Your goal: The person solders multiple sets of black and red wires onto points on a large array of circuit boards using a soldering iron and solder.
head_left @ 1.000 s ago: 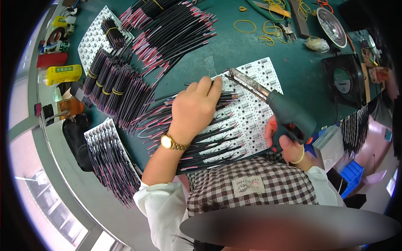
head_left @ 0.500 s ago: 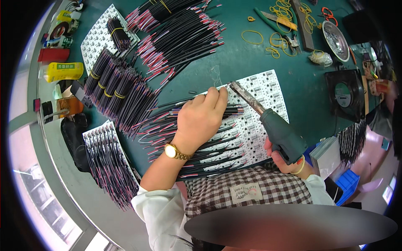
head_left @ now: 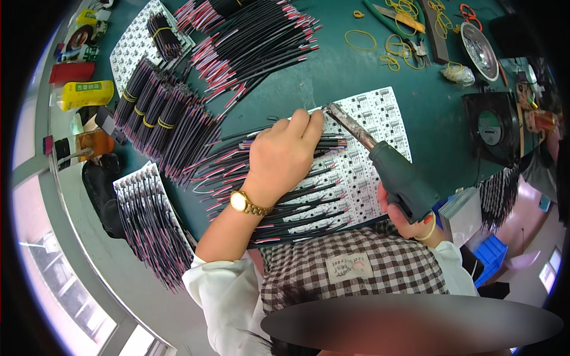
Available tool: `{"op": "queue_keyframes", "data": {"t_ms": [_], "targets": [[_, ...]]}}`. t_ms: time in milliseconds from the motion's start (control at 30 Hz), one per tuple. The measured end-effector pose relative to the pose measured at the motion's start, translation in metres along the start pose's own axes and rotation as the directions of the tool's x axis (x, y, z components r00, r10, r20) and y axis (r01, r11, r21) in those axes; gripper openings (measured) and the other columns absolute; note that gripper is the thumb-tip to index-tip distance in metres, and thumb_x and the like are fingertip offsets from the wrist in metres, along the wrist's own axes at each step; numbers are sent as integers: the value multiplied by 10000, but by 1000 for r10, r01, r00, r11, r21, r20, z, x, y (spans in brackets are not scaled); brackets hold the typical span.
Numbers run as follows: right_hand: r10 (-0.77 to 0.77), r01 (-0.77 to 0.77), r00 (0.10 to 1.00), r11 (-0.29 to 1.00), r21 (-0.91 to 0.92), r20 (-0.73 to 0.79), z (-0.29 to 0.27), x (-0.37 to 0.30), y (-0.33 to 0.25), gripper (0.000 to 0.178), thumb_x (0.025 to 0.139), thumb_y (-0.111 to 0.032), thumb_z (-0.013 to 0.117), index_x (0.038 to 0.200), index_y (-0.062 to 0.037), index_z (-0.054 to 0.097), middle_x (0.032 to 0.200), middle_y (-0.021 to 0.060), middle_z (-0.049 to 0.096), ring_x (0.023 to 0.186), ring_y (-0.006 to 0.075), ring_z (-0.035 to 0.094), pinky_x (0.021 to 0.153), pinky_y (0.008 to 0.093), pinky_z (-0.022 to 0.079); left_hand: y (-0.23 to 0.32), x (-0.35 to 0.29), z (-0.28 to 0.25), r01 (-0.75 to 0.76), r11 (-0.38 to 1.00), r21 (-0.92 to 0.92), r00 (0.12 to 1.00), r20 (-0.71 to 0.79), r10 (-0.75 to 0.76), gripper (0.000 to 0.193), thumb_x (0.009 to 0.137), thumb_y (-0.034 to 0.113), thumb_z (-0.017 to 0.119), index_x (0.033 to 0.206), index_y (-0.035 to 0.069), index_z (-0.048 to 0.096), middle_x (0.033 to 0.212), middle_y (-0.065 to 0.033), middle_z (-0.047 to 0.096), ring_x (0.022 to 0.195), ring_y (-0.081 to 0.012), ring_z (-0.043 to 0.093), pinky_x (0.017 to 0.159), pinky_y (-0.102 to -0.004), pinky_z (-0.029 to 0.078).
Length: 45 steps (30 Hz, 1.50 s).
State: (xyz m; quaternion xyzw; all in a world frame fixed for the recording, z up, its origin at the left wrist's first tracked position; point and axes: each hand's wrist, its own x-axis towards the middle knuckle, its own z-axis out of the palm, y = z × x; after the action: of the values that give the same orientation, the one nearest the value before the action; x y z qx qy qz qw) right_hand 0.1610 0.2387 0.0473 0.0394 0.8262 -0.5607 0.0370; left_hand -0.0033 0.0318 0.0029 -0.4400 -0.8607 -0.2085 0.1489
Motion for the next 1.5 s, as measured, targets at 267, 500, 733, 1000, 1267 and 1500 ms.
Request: {"op": "queue_keyframes", "data": {"t_ms": [267, 500, 733, 1000, 1267, 1500], "targets": [[-4, 3, 1000, 997, -76, -5, 1, -3, 6, 175, 655, -43, 665, 825, -53, 628, 782, 66, 636, 657, 255, 621, 609, 314, 504, -1, 3, 3, 0, 1000, 0, 1000, 3, 0, 320, 723, 101, 566, 1039, 75, 614, 785, -6, 500, 595, -123, 519, 500, -242, 447], [-52, 47, 998, 992, -117, -40, -7, -12, 7, 200, 634, -51, 652, 834, -48, 642, 785, 66, 642, 681, 225, 631, 630, 290, 511, -1, 2, 3, 27, 999, -41, 1000, -1, -27, 402, 649, 30, 584, 1045, 88, 623, 820, -18, 530, 587, -154, 534, 518, -271, 455], [163, -155, 968, 986, 53, -192, 3, -16, -2, 201, 640, -75, 642, 838, -39, 653, 802, 60, 654, 724, 197, 640, 663, 272, 517, -5, 5, 8, 33, 998, -62, 999, -5, -33, 316, 706, 70, 574, 1014, 104, 637, 808, -13, 525, 648, -159, 522, 525, -269, 454], [180, -186, 982, 968, 168, 49, -8, -24, 18, 671, 825, -528, 623, 1244, -21, 490, 954, 73, 560, 702, 110, 546, 629, 253, 446, -10, 12, 8, 4, 994, -108, 999, -54, -10, 230, 708, 45, 590, 913, 123, 656, 858, -3, 560, 719, -173, 522, 545, -293, 452], [287, -294, 956, 908, 298, 65, -6, -6, 1, 729, 769, -618, 656, 1168, -21, 533, 871, 55, 572, 666, 97, 533, 581, 244, 434, -14, 12, 12, -66, 996, -60, 993, -100, 60, 206, 715, 56, 607, 897, 139, 657, 855, 11, 571, 715, -152, 525, 537, -289, 422], [160, -169, 986, 933, 317, 54, -5, -9, 0, 650, 796, -584, 646, 1131, -37, 544, 885, 66, 578, 681, 100, 542, 580, 242, 437, -15, 11, 10, -71, 993, -92, 996, -63, 65, 238, 715, 35, 608, 923, 135, 667, 878, 8, 584, 721, -160, 540, 554, -289, 434]]}}
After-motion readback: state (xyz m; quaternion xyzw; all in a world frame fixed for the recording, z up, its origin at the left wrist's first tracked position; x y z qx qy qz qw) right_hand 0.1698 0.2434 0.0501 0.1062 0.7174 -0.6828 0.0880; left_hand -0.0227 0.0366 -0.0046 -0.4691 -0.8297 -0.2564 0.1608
